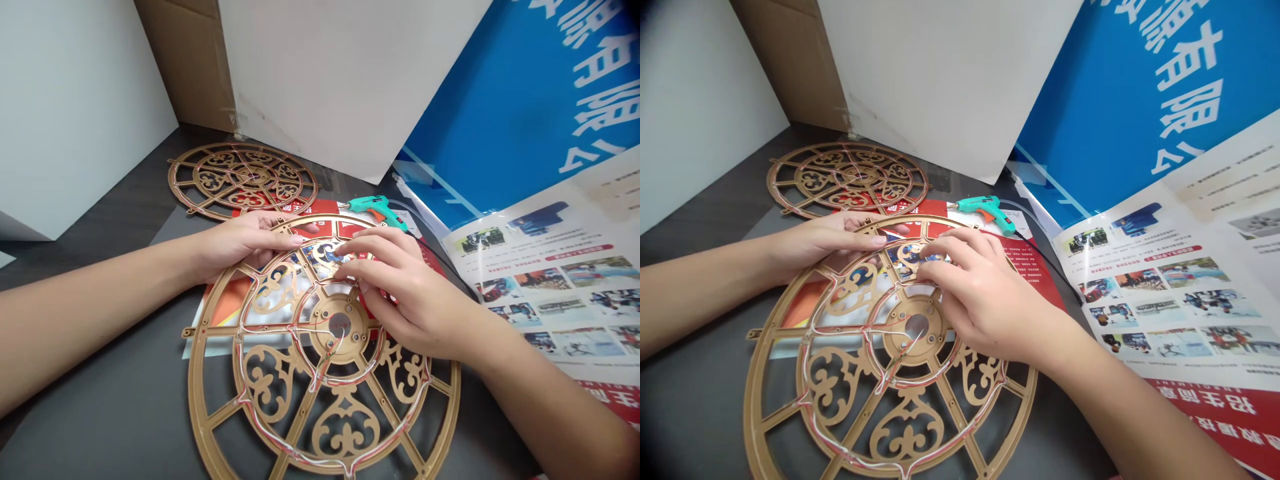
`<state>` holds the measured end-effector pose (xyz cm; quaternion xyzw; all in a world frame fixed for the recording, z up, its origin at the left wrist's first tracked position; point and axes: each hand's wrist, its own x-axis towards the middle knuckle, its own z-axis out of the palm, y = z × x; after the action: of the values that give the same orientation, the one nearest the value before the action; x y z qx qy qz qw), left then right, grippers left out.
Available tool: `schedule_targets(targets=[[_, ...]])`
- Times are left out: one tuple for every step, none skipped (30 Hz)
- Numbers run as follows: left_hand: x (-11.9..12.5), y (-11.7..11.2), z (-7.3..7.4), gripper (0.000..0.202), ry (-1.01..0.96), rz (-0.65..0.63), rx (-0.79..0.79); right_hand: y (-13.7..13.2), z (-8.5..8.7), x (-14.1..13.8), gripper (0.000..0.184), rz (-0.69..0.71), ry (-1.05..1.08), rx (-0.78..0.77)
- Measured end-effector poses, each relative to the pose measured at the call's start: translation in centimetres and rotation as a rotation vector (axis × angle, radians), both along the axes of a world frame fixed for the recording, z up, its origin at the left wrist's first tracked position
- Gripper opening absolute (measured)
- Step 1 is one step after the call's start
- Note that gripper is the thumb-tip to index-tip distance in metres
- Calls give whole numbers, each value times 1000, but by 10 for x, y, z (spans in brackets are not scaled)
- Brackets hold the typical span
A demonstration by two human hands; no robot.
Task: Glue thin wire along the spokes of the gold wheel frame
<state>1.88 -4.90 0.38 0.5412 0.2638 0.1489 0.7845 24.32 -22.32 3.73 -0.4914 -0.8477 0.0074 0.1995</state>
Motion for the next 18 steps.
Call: schedule_targets(targets=[[0, 0, 0, 55, 1, -1, 0, 0, 0, 0, 34, -5, -9, -2], [0, 0, 0, 56, 0, -2, 0, 0, 0, -1, 35, -11, -19, -3], [0, 1, 0, 55, -1, -3, 1, 0, 0, -1, 36, -14, -31, -2], [0, 1, 0, 55, -5, -4, 2, 0, 0, -1, 37, -18, -43, 2], [0, 1, 0, 54, -8, -4, 2, 0, -1, -1, 38, -22, -53, 12], [0, 1, 0, 52, -14, -5, 3, 1, -1, 0, 39, -25, -57, 31], [0, 1, 0, 52, -19, -5, 4, 1, -1, 0, 39, -30, -54, 60], [0, 2, 0, 51, -23, -6, 6, 2, -2, 1, 41, -35, -46, 90], [0, 2, 0, 52, -25, -9, 9, 2, -2, 1, 42, -36, -39, 117], [0, 2, 0, 52, -25, -14, 14, 2, -3, 1, 43, -35, -36, 136], [0, 2, 0, 53, -25, -18, 19, 3, -3, 2, 44, -32, -39, 147], [0, 2, 0, 53, -25, -20, 24, 3, -4, 2, 44, -30, -48, 150], [0, 2, 0, 53, -23, -20, 26, 2, -4, 2, 43, -28, -59, 149], [-1, 2, 0, 53, -22, -18, 28, 2, -4, 2, 41, -25, -66, 148], [-1, 2, 0, 53, -20, -13, 29, 2, -3, 1, 40, -25, -68, 148], [-1, 1, 0, 52, -15, -8, 29, 1, -3, 1, 39, -24, -65, 148], [0, 1, 1, 51, -9, -5, 26, 0, -2, 1, 38, -24, -61, 142], [0, 1, 1, 50, -4, -2, 23, 0, -1, 0, 36, -22, -59, 136]])
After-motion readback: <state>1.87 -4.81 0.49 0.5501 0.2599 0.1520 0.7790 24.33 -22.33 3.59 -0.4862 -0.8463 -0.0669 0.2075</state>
